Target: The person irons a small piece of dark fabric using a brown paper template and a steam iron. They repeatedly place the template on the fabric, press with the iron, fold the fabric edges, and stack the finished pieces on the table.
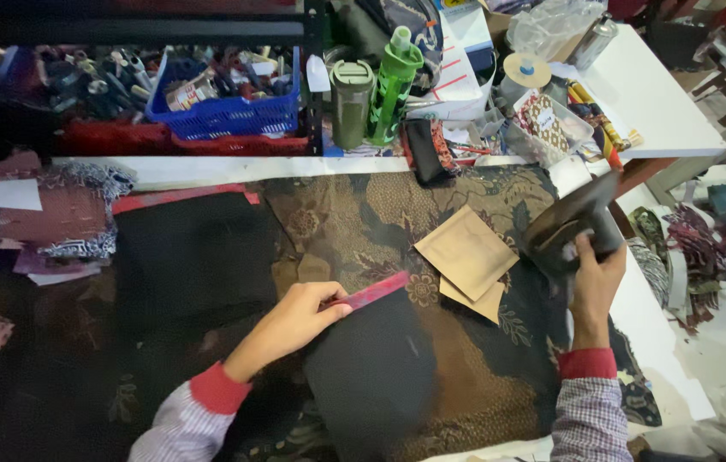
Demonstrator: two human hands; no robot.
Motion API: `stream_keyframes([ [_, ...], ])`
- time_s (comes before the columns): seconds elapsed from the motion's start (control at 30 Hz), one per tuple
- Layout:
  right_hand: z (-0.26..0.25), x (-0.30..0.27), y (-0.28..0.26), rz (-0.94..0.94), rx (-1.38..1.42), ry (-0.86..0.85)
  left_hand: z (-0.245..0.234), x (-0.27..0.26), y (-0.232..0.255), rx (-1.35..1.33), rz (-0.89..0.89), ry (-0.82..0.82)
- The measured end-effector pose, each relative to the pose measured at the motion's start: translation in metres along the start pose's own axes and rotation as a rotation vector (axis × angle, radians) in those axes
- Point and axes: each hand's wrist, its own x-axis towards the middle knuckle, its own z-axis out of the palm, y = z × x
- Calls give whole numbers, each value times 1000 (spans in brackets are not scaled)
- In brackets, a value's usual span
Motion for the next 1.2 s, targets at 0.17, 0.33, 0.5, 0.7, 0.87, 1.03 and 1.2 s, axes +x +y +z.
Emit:
stream_keyframes([
  [0.17, 3, -42, -115, -83, -710, -167, 40, 10, -55, 262, -130, 97],
  [0.33, 36, -125, -167, -179, -986, -639, 51, 11, -71, 314, -81, 147],
  [0.5, 62, -163, -155, -274, -995, -934, 50, 9, -73, 312, -93, 149],
  [0.7, 68, -172, -129, -175, -1107, -1023, 49, 11, -73, 293, -78, 176],
  [0.87, 47, -173, -140, -102, -1147, -1075, 50, 10, -74, 305, -110, 166],
  [1.03, 17, -132, -158, 206, -1111, -1123, 50, 8, -72, 278, -98, 177],
  [1.2, -36, -74, -115, 181, -590, -327, 43, 10, -61, 312, -89, 143],
])
